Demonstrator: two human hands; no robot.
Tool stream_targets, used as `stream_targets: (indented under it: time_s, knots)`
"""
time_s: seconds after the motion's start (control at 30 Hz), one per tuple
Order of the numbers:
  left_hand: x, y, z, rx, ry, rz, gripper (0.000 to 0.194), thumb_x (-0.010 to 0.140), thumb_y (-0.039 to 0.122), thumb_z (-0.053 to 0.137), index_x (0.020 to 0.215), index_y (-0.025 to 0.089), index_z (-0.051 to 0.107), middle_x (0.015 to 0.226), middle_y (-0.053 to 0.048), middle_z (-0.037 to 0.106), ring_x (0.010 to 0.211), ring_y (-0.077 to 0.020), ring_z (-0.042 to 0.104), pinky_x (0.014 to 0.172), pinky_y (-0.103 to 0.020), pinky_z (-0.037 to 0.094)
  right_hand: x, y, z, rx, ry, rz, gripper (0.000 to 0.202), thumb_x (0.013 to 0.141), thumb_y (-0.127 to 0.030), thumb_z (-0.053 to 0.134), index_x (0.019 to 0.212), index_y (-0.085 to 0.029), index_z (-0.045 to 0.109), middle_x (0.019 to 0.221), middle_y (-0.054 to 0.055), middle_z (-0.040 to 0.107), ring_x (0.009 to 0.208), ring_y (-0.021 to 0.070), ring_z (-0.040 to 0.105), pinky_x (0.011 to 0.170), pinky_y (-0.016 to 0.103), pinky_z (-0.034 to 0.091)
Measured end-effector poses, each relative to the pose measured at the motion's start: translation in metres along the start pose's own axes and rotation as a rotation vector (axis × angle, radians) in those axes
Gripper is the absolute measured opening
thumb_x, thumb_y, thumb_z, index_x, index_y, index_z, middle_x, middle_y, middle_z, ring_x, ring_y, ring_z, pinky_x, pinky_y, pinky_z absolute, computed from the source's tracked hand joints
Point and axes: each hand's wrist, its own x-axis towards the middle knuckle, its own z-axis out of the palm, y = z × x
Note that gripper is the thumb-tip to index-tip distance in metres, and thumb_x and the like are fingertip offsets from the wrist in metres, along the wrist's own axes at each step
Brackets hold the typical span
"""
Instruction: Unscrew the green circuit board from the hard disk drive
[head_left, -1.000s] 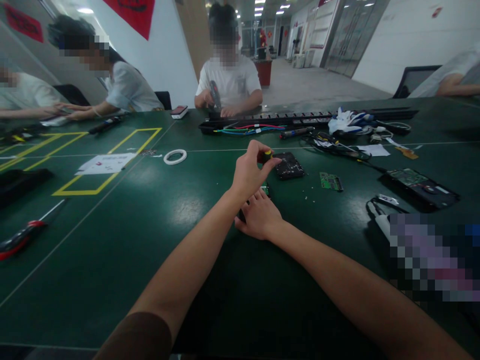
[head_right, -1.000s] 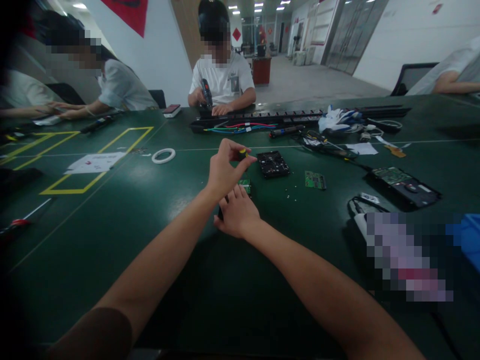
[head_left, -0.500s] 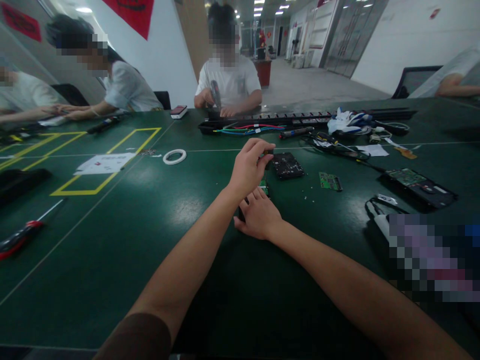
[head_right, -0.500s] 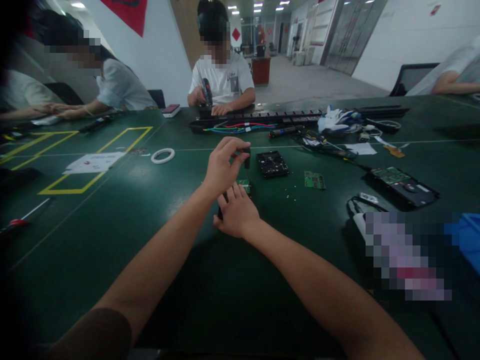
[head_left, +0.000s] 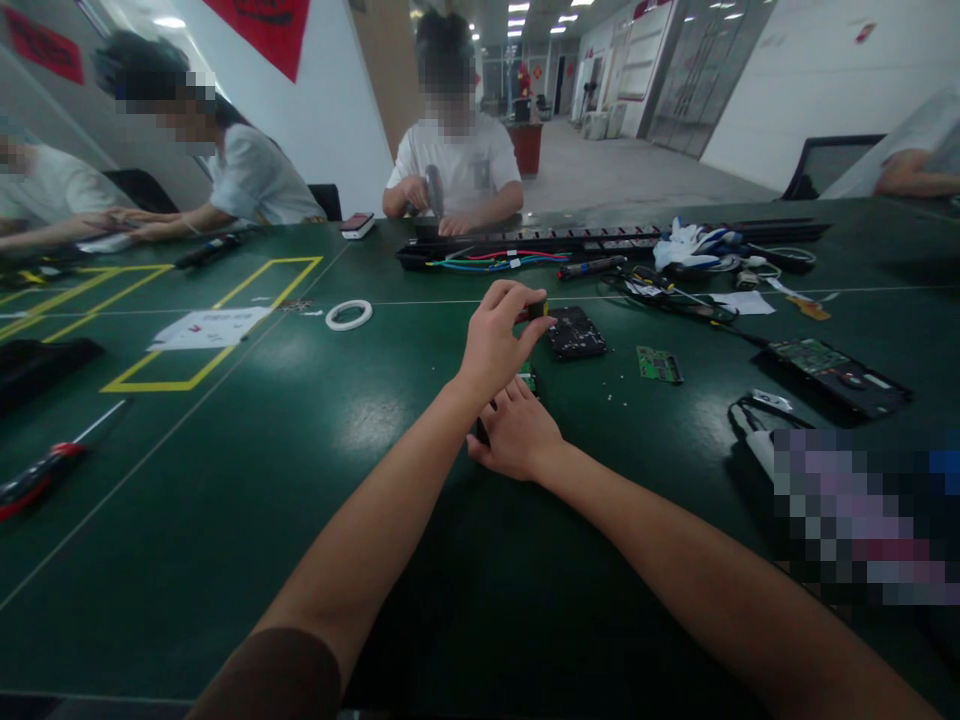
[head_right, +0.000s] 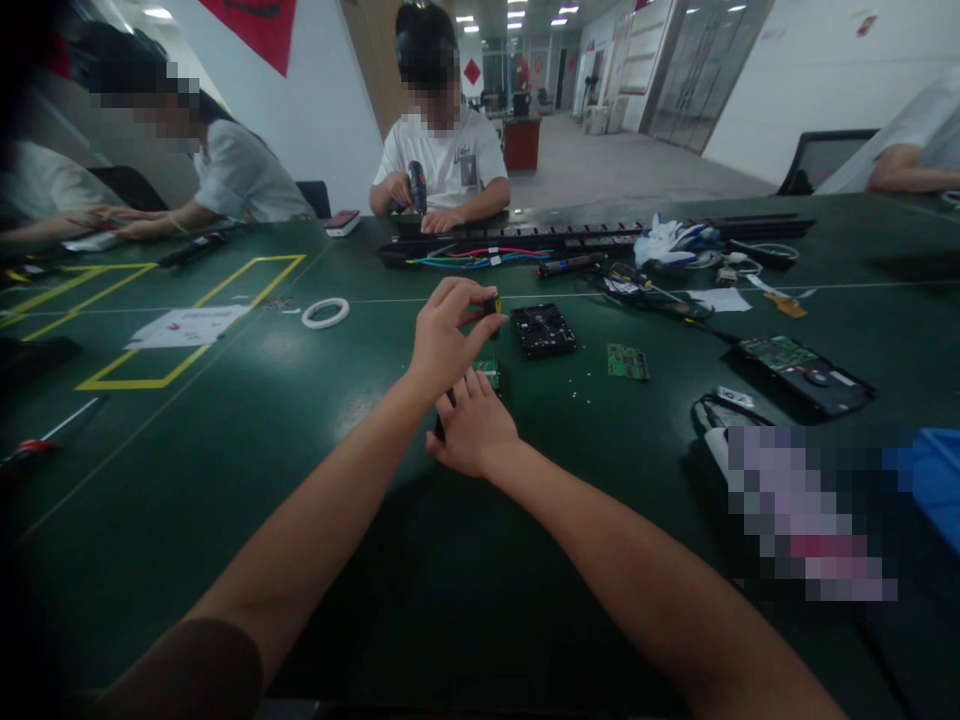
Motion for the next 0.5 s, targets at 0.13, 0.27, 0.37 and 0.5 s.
stream_targets:
  time_s: [0.13,0.27,0.37,0.5]
  knots:
    - [0.0031,0.0016,-0.0053,0.060,-0.004,0.011,0.020,0.092,0.022,0.076,0.110,0.022,0.065,0.111,-0.003,0.065,0.102,-0.0163,0.066,0.080,-0.027,0.062,0.0004,-0.0003,-0.0003,0.001,0.014,0.001,0.073,0.094,-0.057,0.051,0.148,-0.008,0.052,0.156,0.025,0.051,0.152,0.0413,0.039,0.130,0.056,0.020]
    - [0.0052,0.0009,-0.0086,0.108,0.022,0.002,0.020,0.090,0.025,0.079,0.103,0.022,0.065,0.106,-0.002,0.068,0.098,-0.0160,0.067,0.077,-0.028,0.060,0.0003,0.0006,0.0008,0.007,0.020,0.004,0.074,0.094,-0.057,0.052,0.149,-0.009,0.050,0.159,0.025,0.048,0.154,0.0417,0.035,0.129,0.055,0.022]
    - [0.0055,0.0011,-0.0087,0.115,0.035,-0.008,0.019,0.090,0.027,0.079,0.101,0.022,0.064,0.104,-0.002,0.069,0.096,-0.0163,0.068,0.075,-0.028,0.059,0.0000,0.0011,0.0013,0.012,0.019,0.006,0.074,0.094,-0.057,0.052,0.150,-0.010,0.050,0.160,0.024,0.046,0.155,0.0418,0.033,0.129,0.056,0.022]
    - [0.0054,0.0028,-0.0077,0.105,0.045,0.004,0.018,0.091,0.026,0.079,0.099,0.022,0.064,0.102,-0.002,0.070,0.094,-0.0156,0.068,0.076,-0.027,0.058,0.0001,0.0011,0.0010,0.015,0.017,0.005,0.074,0.094,-0.057,0.052,0.150,-0.009,0.049,0.160,0.024,0.047,0.156,0.0415,0.031,0.130,0.055,0.021]
